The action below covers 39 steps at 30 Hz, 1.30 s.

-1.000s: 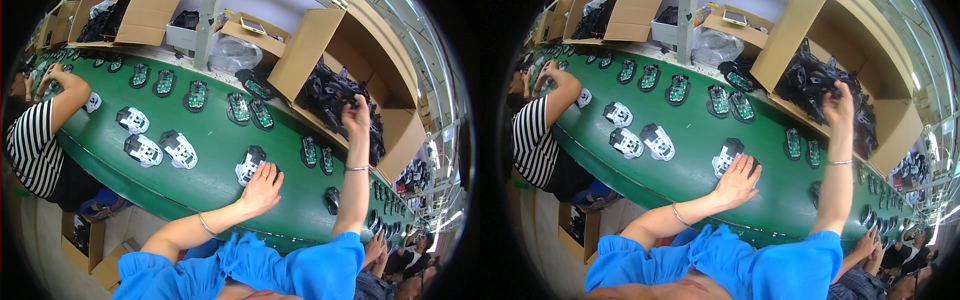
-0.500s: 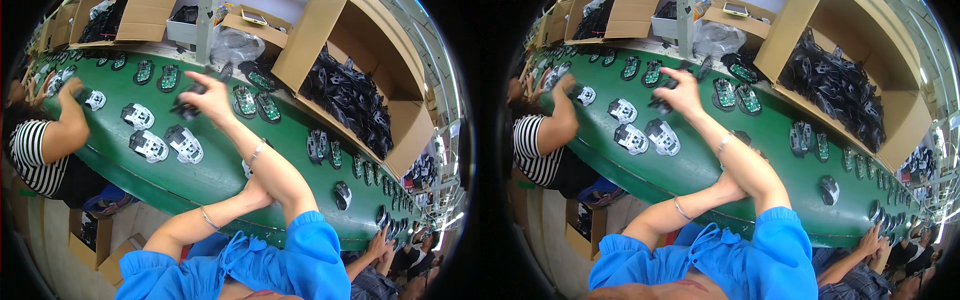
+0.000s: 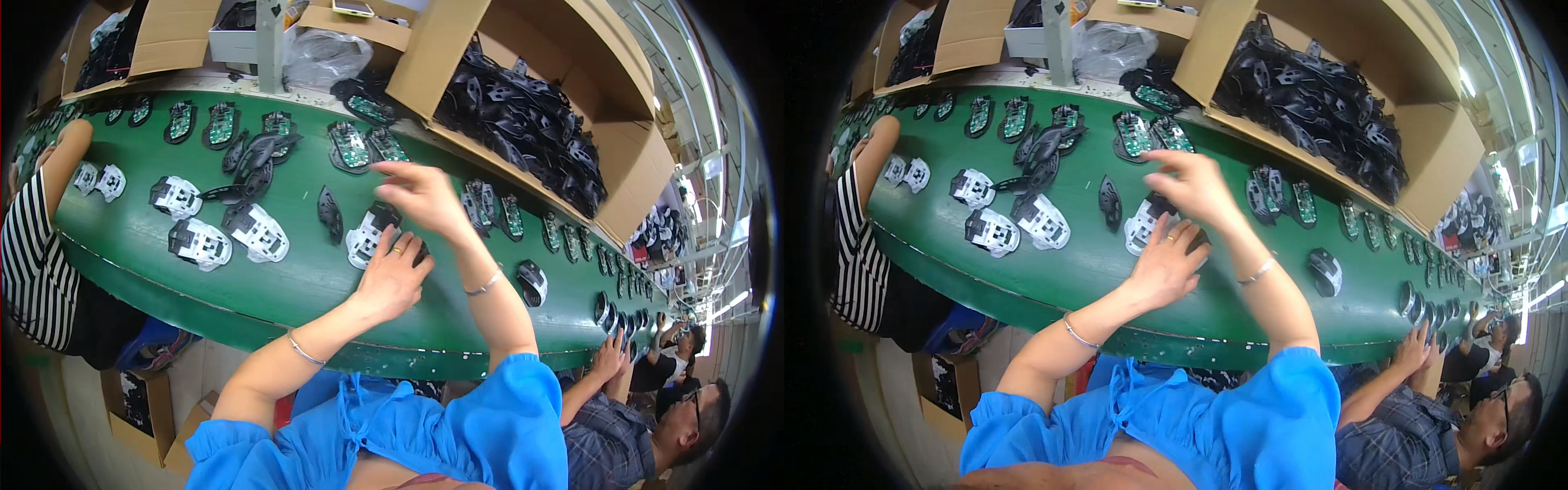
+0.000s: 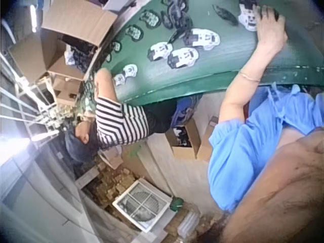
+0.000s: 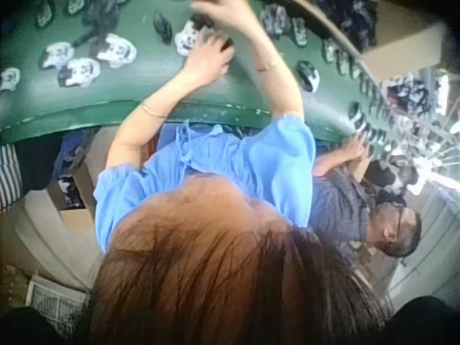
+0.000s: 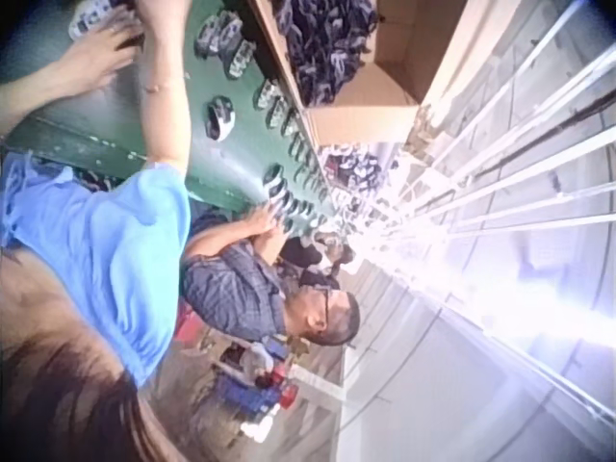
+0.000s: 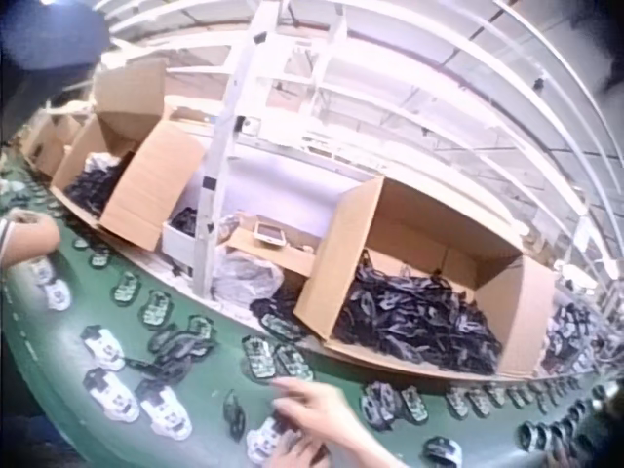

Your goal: The person assembles computer mice by hand, placing outer mouse shells onto internal PCB assemblies on an assembly line.

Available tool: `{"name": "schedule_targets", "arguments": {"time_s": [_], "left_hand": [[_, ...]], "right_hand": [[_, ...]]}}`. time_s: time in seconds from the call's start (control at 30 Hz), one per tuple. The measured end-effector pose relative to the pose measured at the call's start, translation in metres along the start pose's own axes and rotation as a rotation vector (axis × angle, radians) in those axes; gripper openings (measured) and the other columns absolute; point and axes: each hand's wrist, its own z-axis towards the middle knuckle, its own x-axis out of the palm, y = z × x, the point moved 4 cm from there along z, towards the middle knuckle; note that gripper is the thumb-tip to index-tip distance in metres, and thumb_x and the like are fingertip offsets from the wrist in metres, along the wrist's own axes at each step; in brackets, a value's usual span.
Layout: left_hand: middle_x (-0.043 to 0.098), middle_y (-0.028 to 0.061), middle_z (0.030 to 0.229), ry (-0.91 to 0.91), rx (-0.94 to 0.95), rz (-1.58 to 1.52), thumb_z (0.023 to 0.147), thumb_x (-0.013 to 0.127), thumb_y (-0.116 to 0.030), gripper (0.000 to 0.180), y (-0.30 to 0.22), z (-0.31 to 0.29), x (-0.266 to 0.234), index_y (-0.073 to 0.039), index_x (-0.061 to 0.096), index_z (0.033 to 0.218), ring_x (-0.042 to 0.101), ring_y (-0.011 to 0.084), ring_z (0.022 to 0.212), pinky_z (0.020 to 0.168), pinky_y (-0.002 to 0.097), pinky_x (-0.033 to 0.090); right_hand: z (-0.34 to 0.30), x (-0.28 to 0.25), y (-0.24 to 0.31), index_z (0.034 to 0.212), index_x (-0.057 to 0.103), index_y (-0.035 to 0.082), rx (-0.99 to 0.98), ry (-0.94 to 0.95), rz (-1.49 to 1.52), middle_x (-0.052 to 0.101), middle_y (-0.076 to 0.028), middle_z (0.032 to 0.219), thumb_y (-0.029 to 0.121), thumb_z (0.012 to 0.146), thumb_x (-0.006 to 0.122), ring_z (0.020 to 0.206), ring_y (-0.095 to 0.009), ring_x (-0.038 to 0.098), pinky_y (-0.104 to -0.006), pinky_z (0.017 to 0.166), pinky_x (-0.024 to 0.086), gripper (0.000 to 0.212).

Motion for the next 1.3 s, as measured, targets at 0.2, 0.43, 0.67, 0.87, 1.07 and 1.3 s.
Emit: {"name": "schedule_targets", "arguments": {"time_s": [0.2, 0.43, 0.67, 0.87, 1.07, 1.3], "left_hand": [[0.045, 0.0207, 0.129, -0.018, -0.016, -0.023, 0.066, 0.075, -0.024, 0.068, -0.015, 0.008, 0.007, -0.003, 0.048, 0.125, 0.037, 0.0353, 0.129, 0.110, 0.0563, 0.018], [0.043, 0.0253, 0.131, -0.002, -0.103, 0.109, 0.064, 0.076, -0.031, 0.077, -0.027, 0.007, 0.011, 0.002, 0.046, 0.127, 0.030, 0.0375, 0.134, 0.112, 0.0572, 0.010], [0.045, 0.0208, 0.131, 0.173, 0.046, 0.115, 0.061, 0.070, -0.016, 0.073, -0.028, 0.007, 0.011, -0.003, 0.047, 0.129, 0.030, 0.0377, 0.134, 0.111, 0.0589, 0.011], [0.051, 0.0143, 0.124, 0.233, -0.002, 0.104, 0.062, 0.080, -0.023, 0.078, -0.028, 0.016, 0.010, -0.009, 0.048, 0.131, 0.038, 0.0346, 0.128, 0.110, 0.0589, 0.014], [0.054, 0.0148, 0.117, 0.095, -0.130, -0.169, 0.062, 0.082, -0.020, 0.078, -0.047, 0.021, 0.005, -0.004, 0.047, 0.130, 0.050, 0.0328, 0.115, 0.108, 0.0487, 0.026], [0.056, 0.0094, 0.108, 0.191, -0.485, -1.273, 0.073, 0.078, -0.011, 0.065, -0.060, 0.021, -0.009, -0.004, 0.037, 0.123, 0.054, 0.0172, 0.104, 0.090, 0.0340, 0.045]], "right_hand": [[-0.087, -0.106, -0.103, 0.129, 0.050, 0.003, 0.408, -0.617, -0.711, 0.054, -0.021, 0.124, 0.033, 0.067, 0.078, 0.116, -0.037, 0.047, -0.0429, 0.099, 0.039, 0.075], [-0.131, -0.086, -0.109, 0.119, 0.057, 0.005, -0.111, -0.557, -0.789, 0.060, -0.012, 0.101, 0.005, 0.067, 0.073, 0.102, -0.031, 0.052, -0.0411, 0.090, 0.042, 0.055], [-0.179, -0.073, -0.081, 0.098, 0.068, 0.005, -0.223, -0.440, -0.422, 0.066, -0.009, 0.089, 0.001, 0.069, 0.070, 0.089, -0.024, 0.061, -0.0320, 0.072, 0.052, 0.029], [-0.228, -0.093, -0.125, 0.090, 0.068, -0.002, 0.241, -0.713, 0.055, 0.066, -0.006, 0.073, 0.013, 0.081, 0.070, 0.062, -0.008, 0.059, -0.0211, 0.055, 0.046, 0.018], [-0.193, -0.099, -0.116, 0.077, 0.069, 0.002, 0.663, -0.554, -0.114, 0.066, -0.009, 0.063, 0.032, 0.079, 0.068, 0.065, -0.018, 0.066, -0.0314, 0.063, 0.051, 0.031], [-0.195, -0.095, -0.127, 0.073, 0.067, 0.003, 0.659, -0.587, -0.071, 0.066, -0.007, 0.062, 0.029, 0.079, 0.067, 0.060, -0.019, 0.064, -0.0334, 0.059, 0.050, 0.027]]}}
